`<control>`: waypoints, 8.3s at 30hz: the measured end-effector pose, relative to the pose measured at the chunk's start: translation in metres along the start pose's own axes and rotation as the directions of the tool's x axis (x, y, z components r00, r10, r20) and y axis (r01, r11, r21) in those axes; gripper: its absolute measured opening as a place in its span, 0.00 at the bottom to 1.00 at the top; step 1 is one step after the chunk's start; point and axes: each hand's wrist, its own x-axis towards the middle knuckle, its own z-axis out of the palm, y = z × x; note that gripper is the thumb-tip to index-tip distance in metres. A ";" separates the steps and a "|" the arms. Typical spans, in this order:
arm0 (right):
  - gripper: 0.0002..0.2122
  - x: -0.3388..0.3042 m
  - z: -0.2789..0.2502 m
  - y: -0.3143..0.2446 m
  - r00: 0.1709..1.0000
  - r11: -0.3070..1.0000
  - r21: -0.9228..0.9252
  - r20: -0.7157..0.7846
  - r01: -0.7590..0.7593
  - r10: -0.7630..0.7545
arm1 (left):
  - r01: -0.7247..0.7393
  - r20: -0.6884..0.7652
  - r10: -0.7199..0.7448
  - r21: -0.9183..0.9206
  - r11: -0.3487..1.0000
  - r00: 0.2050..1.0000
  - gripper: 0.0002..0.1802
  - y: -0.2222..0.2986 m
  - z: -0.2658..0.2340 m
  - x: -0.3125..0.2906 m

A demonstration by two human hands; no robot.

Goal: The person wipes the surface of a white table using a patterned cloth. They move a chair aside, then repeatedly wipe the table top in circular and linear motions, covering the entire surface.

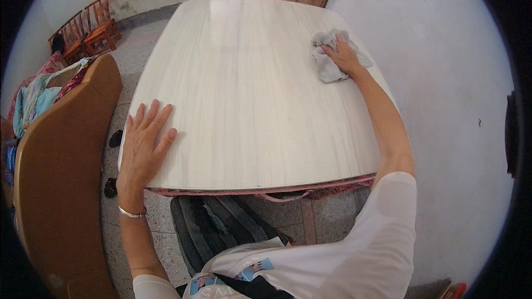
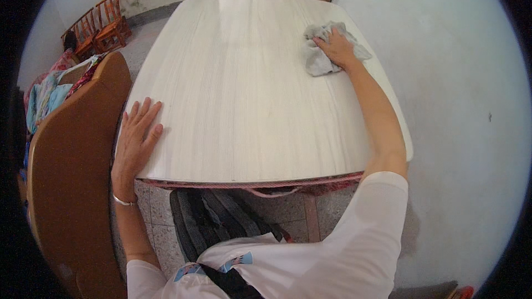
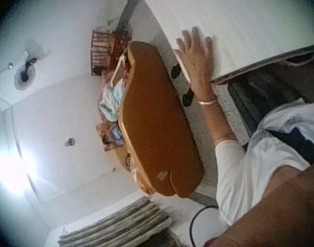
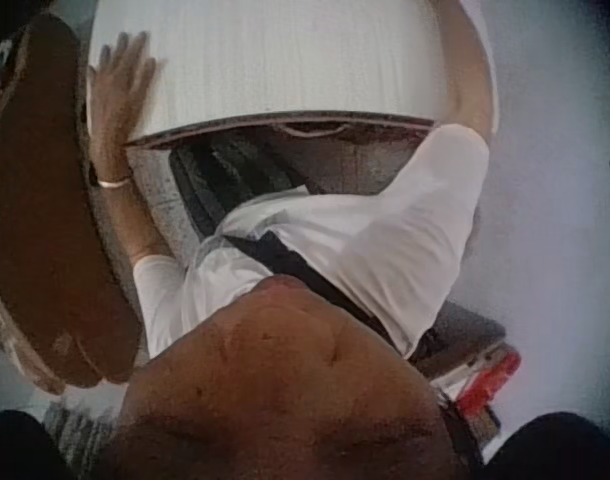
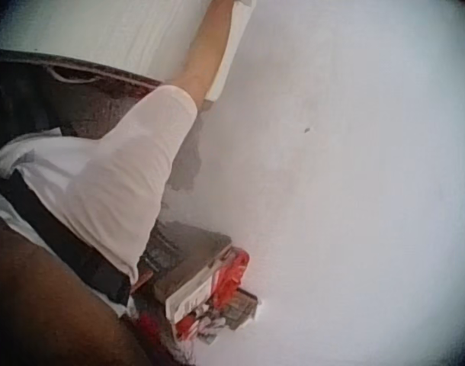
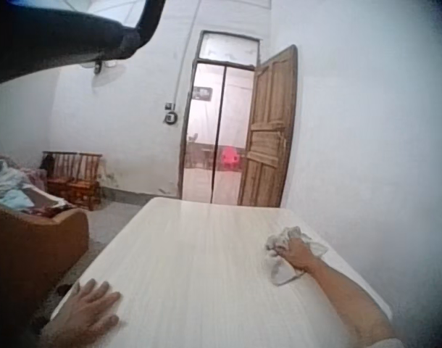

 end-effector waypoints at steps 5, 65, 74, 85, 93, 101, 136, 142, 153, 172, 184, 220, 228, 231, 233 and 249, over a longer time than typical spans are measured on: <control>0.39 -0.090 -0.010 -0.050 0.985 0.958 0.230 -0.018 0.169 -0.170 | 0.021 -0.003 -0.021 0.031 0.999 1.000 0.27 -0.008 0.001 -0.001; 0.43 0.016 -0.007 0.086 0.947 0.948 0.038 -0.056 -0.316 0.318 | 0.036 -0.026 -0.038 -0.078 0.996 0.999 0.27 -0.001 -0.002 -0.003; 0.38 -0.067 -0.002 0.010 0.981 0.961 0.208 -0.094 0.184 -0.168 | 0.019 -0.049 -0.023 -0.076 0.997 0.999 0.27 -0.004 0.007 -0.001; 0.29 -0.231 -0.054 -0.131 0.834 0.833 0.272 0.148 0.483 -0.532 | -0.026 -0.079 0.022 -0.040 0.999 0.997 0.28 -0.004 0.012 0.001; 0.36 -0.101 -0.019 -0.064 0.975 0.936 0.295 0.042 0.195 -0.216 | 0.008 -0.028 -0.008 -0.009 1.000 1.000 0.28 -0.001 0.008 0.000; 0.42 0.045 0.015 -0.018 0.999 0.999 0.024 0.011 -0.033 0.033 | -0.007 -0.051 0.002 -0.100 0.995 0.999 0.26 -0.002 0.004 -0.002; 0.27 -0.158 -0.036 -0.141 0.818 0.808 0.130 -0.121 0.574 -0.562 | -0.068 -0.072 0.064 -0.050 0.996 0.995 0.26 -0.004 0.012 0.001; 0.29 -0.198 -0.021 -0.179 0.765 0.734 0.224 -0.103 0.641 -0.636 | -0.039 -0.045 0.039 -0.002 0.999 0.998 0.27 -0.006 0.006 -0.002; 0.37 -0.264 -0.074 0.033 0.993 0.912 0.410 -0.106 -0.007 0.055 | -0.022 -0.045 0.023 0.037 0.999 0.999 0.27 -0.002 0.012 0.000; 0.26 -0.267 -0.039 -0.133 0.836 0.740 0.387 -0.250 0.549 -0.489 | -0.077 -0.017 0.078 0.022 0.997 0.997 0.27 -0.010 0.006 -0.003; 0.24 -0.299 -0.041 -0.063 0.908 0.949 0.221 -0.401 0.225 -0.122 | -0.095 -0.074 0.093 -0.017 0.995 0.993 0.26 -0.011 0.017 -0.001; 0.28 -0.124 0.023 -0.298 0.626 0.514 0.476 -0.104 0.714 -0.773 | -0.059 -0.454 -0.059 -0.240 0.969 0.889 0.24 -0.054 -0.017 -0.020; 0.31 -0.063 0.054 -0.335 0.747 0.602 0.488 -0.178 0.633 -0.641 | -0.094 -0.268 -0.270 -0.849 0.520 0.925 0.30 -0.096 0.040 -0.068; 0.32 -0.138 0.032 -0.371 0.449 0.244 0.576 -0.244 0.780 -0.860 | -0.193 -0.337 -0.301 -0.887 0.420 0.892 0.30 -0.080 0.044 -0.081; 0.35 -0.171 0.006 -0.384 0.349 0.228 0.599 -0.092 0.767 -0.933 | -0.102 -0.239 -0.395 -0.935 0.339 0.887 0.30 -0.081 0.058 -0.084; 0.26 0.114 0.096 -0.367 0.857 0.750 0.425 -0.158 0.507 -0.490 | -0.316 -0.485 -0.120 -0.718 0.621 0.866 0.27 -0.084 0.033 -0.064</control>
